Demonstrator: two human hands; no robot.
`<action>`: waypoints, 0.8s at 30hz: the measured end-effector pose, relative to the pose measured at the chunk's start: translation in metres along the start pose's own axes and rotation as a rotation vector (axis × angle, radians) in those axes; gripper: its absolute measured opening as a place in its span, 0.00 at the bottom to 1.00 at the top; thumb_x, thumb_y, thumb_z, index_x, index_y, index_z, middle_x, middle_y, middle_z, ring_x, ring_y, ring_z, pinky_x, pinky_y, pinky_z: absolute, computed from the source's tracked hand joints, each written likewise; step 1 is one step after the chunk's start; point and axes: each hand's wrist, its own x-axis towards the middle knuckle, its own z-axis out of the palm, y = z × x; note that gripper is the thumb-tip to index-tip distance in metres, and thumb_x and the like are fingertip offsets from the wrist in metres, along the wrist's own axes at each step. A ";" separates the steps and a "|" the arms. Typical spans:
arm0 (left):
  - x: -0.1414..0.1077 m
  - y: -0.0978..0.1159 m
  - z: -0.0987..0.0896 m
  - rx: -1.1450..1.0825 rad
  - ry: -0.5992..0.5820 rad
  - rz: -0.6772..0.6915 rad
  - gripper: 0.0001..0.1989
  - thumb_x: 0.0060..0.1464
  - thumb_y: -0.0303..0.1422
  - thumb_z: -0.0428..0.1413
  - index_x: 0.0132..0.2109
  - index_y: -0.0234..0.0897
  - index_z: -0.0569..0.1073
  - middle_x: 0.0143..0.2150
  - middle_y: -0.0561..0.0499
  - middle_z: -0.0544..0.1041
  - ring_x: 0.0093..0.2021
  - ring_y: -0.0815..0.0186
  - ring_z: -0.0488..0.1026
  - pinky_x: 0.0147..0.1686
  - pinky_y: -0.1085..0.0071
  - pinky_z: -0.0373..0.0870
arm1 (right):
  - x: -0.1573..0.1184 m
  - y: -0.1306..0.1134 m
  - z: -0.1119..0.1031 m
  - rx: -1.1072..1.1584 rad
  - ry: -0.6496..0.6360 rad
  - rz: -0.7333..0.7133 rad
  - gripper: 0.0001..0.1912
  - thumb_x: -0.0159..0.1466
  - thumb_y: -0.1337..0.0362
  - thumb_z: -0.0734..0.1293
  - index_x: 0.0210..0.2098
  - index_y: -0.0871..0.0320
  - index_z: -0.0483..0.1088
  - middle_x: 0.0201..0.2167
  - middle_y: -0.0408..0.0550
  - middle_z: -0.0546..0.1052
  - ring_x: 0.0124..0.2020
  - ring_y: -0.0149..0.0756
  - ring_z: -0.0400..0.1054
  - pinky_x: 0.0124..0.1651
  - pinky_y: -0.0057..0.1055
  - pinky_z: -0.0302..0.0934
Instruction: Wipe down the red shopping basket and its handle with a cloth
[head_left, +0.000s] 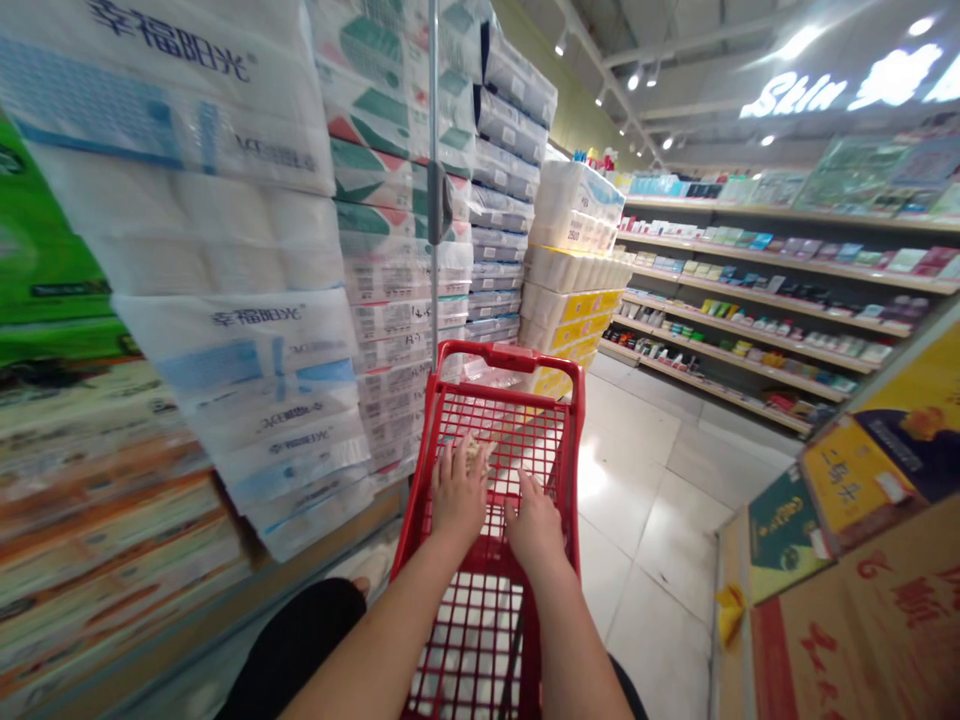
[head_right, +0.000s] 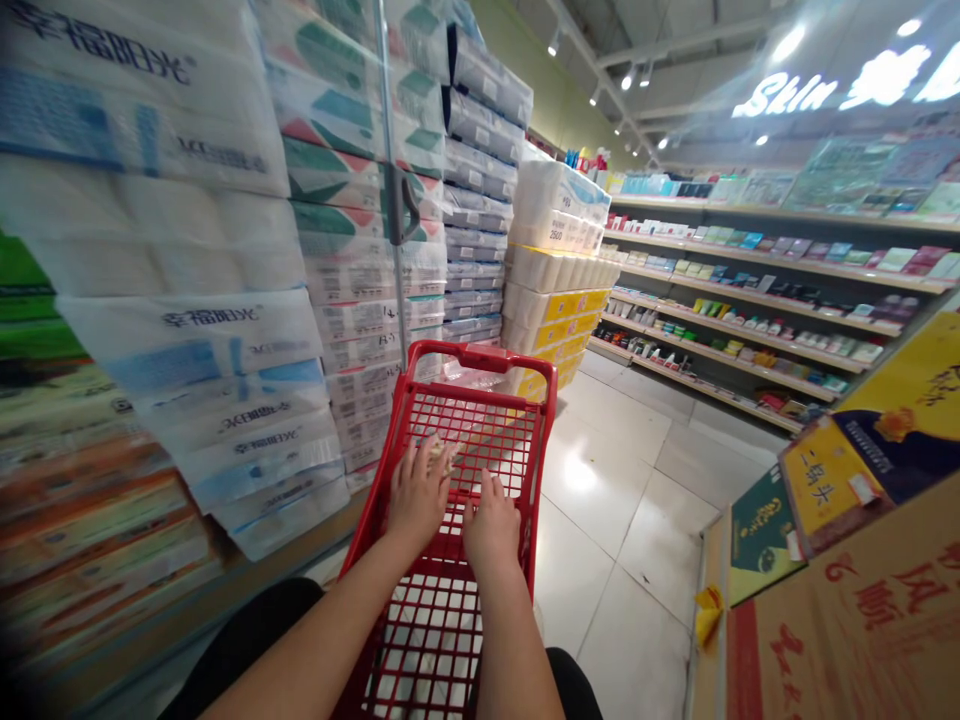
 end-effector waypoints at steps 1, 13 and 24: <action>-0.001 0.000 0.002 0.038 -0.051 0.006 0.29 0.57 0.28 0.50 0.65 0.46 0.57 0.68 0.45 0.55 0.68 0.48 0.46 0.62 0.45 0.52 | 0.000 0.000 0.000 -0.006 -0.004 0.003 0.29 0.65 0.60 0.57 0.65 0.54 0.53 0.64 0.52 0.60 0.55 0.45 0.64 0.50 0.38 0.59; -0.014 0.010 0.002 -0.043 -0.273 0.250 0.27 0.57 0.23 0.48 0.62 0.47 0.63 0.68 0.49 0.56 0.67 0.58 0.51 0.59 0.55 0.60 | 0.002 -0.001 -0.002 0.045 -0.019 -0.003 0.30 0.63 0.65 0.57 0.65 0.53 0.52 0.63 0.52 0.61 0.53 0.43 0.66 0.49 0.36 0.59; -0.003 -0.007 0.005 -0.080 -0.256 0.198 0.32 0.53 0.16 0.43 0.60 0.47 0.64 0.65 0.53 0.61 0.67 0.61 0.51 0.60 0.55 0.60 | 0.000 -0.004 -0.005 0.043 -0.004 -0.007 0.28 0.64 0.63 0.58 0.64 0.53 0.54 0.63 0.52 0.61 0.53 0.43 0.66 0.50 0.36 0.58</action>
